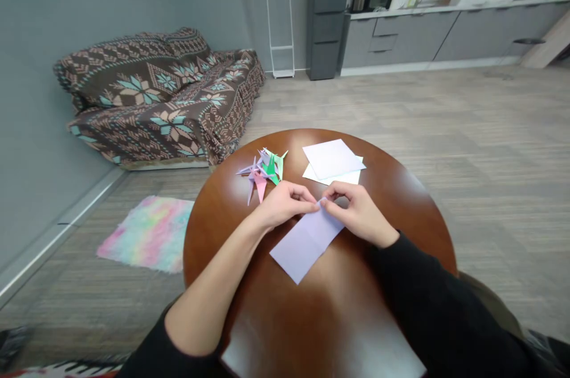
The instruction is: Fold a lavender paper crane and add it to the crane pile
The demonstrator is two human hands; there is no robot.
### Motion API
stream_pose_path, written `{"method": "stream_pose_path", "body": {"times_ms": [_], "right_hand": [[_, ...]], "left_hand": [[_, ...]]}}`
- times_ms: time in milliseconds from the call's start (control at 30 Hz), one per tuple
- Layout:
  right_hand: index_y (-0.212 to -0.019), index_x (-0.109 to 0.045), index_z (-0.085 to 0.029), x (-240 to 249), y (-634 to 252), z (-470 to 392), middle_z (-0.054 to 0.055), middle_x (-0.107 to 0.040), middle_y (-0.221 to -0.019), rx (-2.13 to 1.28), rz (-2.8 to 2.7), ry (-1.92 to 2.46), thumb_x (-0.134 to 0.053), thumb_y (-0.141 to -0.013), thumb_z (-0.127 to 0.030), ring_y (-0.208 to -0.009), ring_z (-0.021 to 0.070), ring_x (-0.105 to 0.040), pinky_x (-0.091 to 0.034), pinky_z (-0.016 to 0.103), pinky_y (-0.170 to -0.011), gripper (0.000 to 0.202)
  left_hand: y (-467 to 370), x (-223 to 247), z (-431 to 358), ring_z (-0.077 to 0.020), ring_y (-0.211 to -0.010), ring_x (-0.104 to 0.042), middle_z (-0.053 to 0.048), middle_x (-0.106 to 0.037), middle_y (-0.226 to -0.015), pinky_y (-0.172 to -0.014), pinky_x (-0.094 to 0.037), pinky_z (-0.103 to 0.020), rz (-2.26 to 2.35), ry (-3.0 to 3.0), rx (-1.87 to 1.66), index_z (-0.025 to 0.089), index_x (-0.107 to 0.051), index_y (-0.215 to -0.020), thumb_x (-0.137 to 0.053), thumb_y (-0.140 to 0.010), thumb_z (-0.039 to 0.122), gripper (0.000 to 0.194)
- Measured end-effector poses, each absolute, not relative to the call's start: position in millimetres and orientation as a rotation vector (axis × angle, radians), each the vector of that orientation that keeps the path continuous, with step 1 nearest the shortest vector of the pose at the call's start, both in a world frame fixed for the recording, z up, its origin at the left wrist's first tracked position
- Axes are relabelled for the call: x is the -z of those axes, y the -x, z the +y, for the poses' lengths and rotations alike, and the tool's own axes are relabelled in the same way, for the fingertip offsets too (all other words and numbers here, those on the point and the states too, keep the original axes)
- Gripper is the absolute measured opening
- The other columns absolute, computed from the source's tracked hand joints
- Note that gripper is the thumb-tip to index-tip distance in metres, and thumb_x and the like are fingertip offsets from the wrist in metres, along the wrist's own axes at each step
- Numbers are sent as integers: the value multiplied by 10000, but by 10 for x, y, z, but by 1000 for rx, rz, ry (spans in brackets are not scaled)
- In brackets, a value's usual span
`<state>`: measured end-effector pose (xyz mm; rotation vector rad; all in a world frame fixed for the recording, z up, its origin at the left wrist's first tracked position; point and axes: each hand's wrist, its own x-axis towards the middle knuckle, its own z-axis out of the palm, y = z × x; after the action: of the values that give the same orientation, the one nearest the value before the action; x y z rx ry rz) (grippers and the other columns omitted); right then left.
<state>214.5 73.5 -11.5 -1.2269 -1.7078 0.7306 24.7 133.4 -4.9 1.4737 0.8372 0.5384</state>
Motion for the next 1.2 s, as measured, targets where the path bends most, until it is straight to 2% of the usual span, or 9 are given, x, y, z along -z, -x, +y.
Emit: {"method": "stream_pose_path", "body": {"times_ms": [133, 233, 300, 367, 433, 567, 800, 967, 1200], "right_hand": [[-676, -586, -203, 104, -2149, 729, 3, -627, -693, -661, -1803, 1185, -581, -766, -114, -673, 164, -556, -418, 290, -655, 127], [-644, -548, -212, 99, -2175, 727, -6, -589, -658, -570, -1735, 1229, -572, -733, -90, -649, 161, -533, -405, 295, -645, 154], [-668, -559, -212, 96, -2188, 726, -5, -586, -668, -572, -1598, 1251, -581, -758, -115, -647, 160, -533, -408, 294, -641, 134], [-764, -616, -204, 97, -2187, 726, 4, -623, -720, -713, -1511, 1228, -617, -814, -194, -671, 164, -562, -427, 290, -645, 51], [-821, -656, -196, 106, -2172, 729, 14, -656, -752, -863, -1546, 1200, -648, -847, -277, -688, 169, -585, -438, 289, -644, 85], [-743, -663, -187, 141, -2151, 744, 13, -645, -701, -866, -1581, 1218, -658, -869, -323, -647, 160, -549, -406, 290, -613, 186], [-727, -672, -191, 137, -2201, 762, 7, -639, -680, -831, -1330, 1228, -701, -841, -369, -622, 159, -543, -395, 291, -587, 214], [-679, -677, -184, 134, -2259, 787, -1, -614, -644, -727, -1124, 1275, -735, -779, -350, -619, 156, -511, -363, 289, -584, 201], [-649, -641, -177, 245, -2441, 901, -34, -550, -640, -511, -712, 1166, -715, -724, -272, -624, 124, -458, -341, 262, -593, 141]], "left_hand": [[-224, 36, 1350, -93, -529, -470, 8, -602, -554, -531, -301, -235, 807, -1517, -436, 128, -746, -687, -836, -630, 276, 182], [-210, 38, 1363, -99, -525, -470, 7, -600, -551, -530, -300, -242, 816, -1537, -422, 135, -739, -666, -807, -637, 262, 148], [-208, 42, 1368, -109, -544, -499, -1, -621, -574, -550, -328, -246, 826, -1524, -445, 139, -737, -670, -801, -641, 266, 145], [-213, 43, 1367, -113, -561, -519, -4, -634, -592, -570, -348, -247, 842, -1498, -491, 141, -737, -681, -808, -640, 275, 157], [-225, 42, 1358, -112, -574, -529, -3, -638, -602, -582, -356, -243, 845, -1465, -536, 141, -734, -689, -820, -633, 278, 171], [-247, 35, 1334, -118, -585, -554, -8, -660, -639, -585, -377, -240, 869, -1410, -572, 144, -731, -718, -819, -637, 288, 187], [-218, 22, 1356, -104, -506, -511, 11, -617, -582, -511, -331, -231, 918, -1408, -522, 155, -662, -623, -759, -665, 313, 190], [-180, 50, 1415, -96, -512, -498, 7, -611, -562, -523, -325, -228, 942, -1384, -600, 140, -684, -598, -753, -649, 294, 176], [-68, -2, 1515, -104, -600, -577, -24, -631, -616, -618, -479, -222, 948, -1196, -840, 129, -671, -581, -719, -641, 241, 136]]}}
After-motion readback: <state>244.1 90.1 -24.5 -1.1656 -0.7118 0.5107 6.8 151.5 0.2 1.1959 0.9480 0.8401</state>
